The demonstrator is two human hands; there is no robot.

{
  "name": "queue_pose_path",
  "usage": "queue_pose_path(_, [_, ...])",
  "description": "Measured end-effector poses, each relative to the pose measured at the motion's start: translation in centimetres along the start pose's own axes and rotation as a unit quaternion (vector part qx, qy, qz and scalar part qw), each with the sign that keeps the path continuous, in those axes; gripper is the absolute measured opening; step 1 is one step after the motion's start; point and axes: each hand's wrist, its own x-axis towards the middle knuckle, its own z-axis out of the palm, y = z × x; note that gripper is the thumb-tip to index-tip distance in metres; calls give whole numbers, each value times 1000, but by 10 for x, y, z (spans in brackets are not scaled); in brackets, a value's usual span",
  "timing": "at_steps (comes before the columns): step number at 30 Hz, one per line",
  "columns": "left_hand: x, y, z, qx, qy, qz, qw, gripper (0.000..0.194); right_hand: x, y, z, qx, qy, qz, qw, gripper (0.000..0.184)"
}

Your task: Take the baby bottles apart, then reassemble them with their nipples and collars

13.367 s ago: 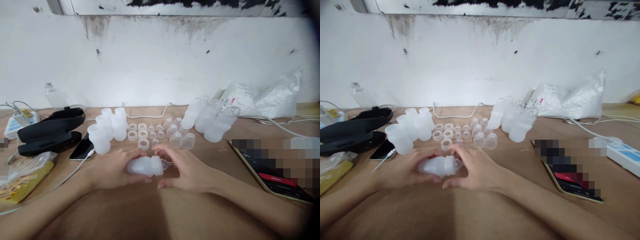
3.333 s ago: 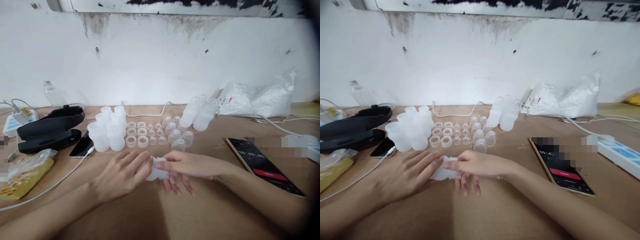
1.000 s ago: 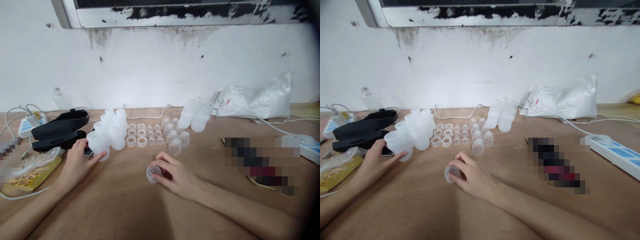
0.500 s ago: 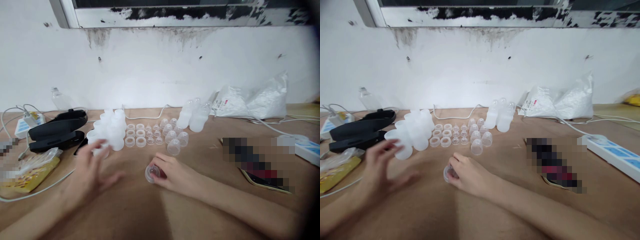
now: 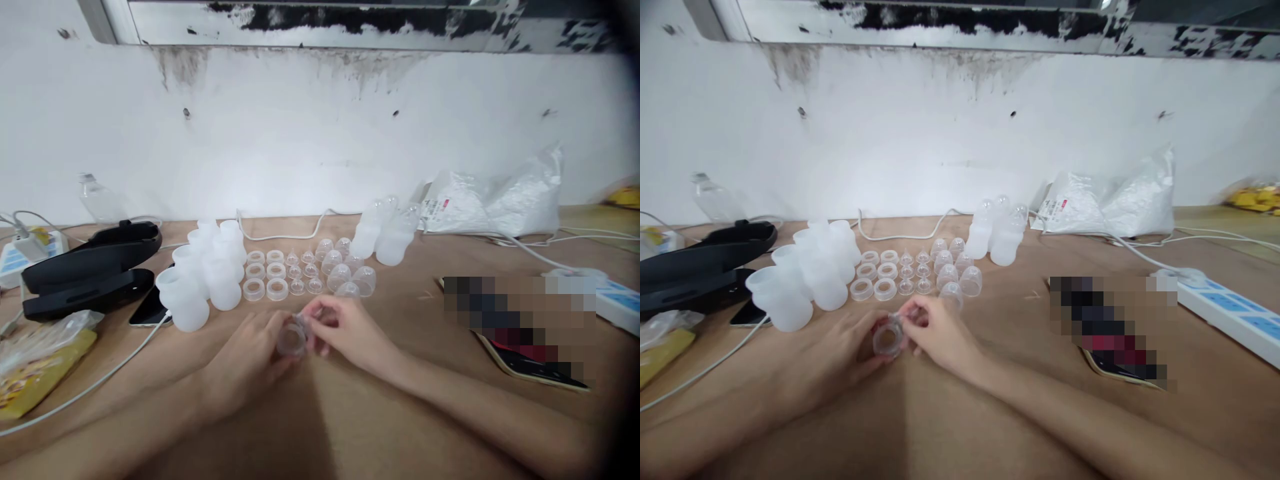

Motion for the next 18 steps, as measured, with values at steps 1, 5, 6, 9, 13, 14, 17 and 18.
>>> queue_pose_path(1, [0, -5, 1, 19, 17, -2, 1000, 32, 2, 0, -2, -30, 36, -17, 999, 14])
queue_pose_path(5, [3, -21, 8, 71, 78, -10, 994, 42, 10, -3, -4, -260, 110, -100, 954, 14])
queue_pose_path(6, [4, -22, 10, 81, 84, -8, 993, 42, 12, -3, -4, -294, 100, -100, 945, 16])
queue_pose_path(9, [5, -20, 9, 103, 83, -4, 991, 33, 19, -1, 0, -345, 74, -73, 933, 27])
queue_pose_path(13, [7, -16, 4, 104, 63, -22, 992, 21, 25, 2, 3, -376, 58, -50, 923, 35])
queue_pose_path(14, [7, -16, 4, 104, 60, -25, 992, 20, 26, 2, 2, -379, 57, -51, 922, 35])
queue_pose_path(17, [9, -17, 4, 103, 56, -30, 993, 19, 27, 4, 1, -383, 60, -54, 920, 36])
queue_pose_path(18, [9, -18, 5, 103, 57, -31, 993, 18, 27, 5, 2, -384, 60, -54, 920, 36])
